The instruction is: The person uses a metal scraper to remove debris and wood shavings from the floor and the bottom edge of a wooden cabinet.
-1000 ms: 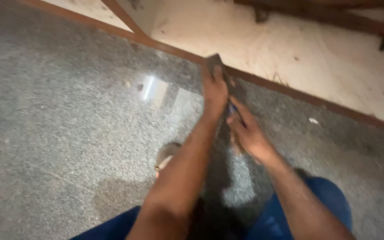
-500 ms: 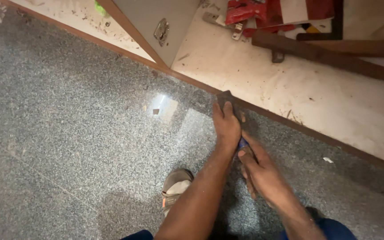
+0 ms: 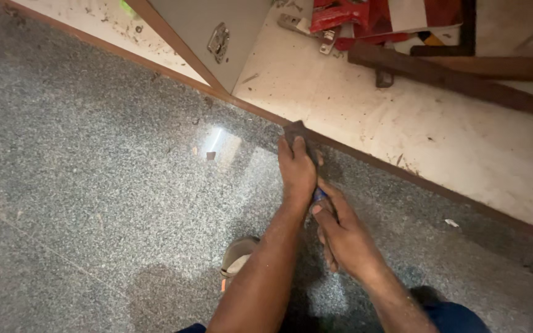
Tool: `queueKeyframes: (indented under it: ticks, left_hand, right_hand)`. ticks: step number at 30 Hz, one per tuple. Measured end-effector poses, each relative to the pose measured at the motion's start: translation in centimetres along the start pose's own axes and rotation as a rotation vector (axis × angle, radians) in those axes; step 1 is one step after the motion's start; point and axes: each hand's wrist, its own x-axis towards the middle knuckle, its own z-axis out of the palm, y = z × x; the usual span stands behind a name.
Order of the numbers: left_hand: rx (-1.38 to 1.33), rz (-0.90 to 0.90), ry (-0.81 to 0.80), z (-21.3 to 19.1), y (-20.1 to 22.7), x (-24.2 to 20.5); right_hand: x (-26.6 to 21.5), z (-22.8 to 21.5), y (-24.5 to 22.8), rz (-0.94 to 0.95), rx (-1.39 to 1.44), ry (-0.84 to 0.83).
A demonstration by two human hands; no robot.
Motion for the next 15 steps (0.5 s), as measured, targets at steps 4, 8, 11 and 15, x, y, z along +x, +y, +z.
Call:
queueKeyframes:
  ticks: [4, 8, 11, 15]
  left_hand:
    - [-0.026, -0.004, 0.001, -0.2, -0.2, -0.3]
    - [-0.04, -0.045, -0.009, -0.3, 0.0, 0.8]
    - [-0.008, -0.016, -0.01, -0.5, -0.7, 0.1]
    - [-0.046, -0.021, -0.038, -0.5, -1.2, 1.4]
  right_hand:
    - [-0.3, 0.5, 0.4, -0.029, 0.078, 0.012]
    - [0.0, 1.1, 0.0, -0.02, 0.128, 0.014]
    - [-0.6, 1.2, 0.4, -0.034, 0.148, 0.025]
    - [0.1, 1.5, 0.0, -0.019, 0.142, 0.027]
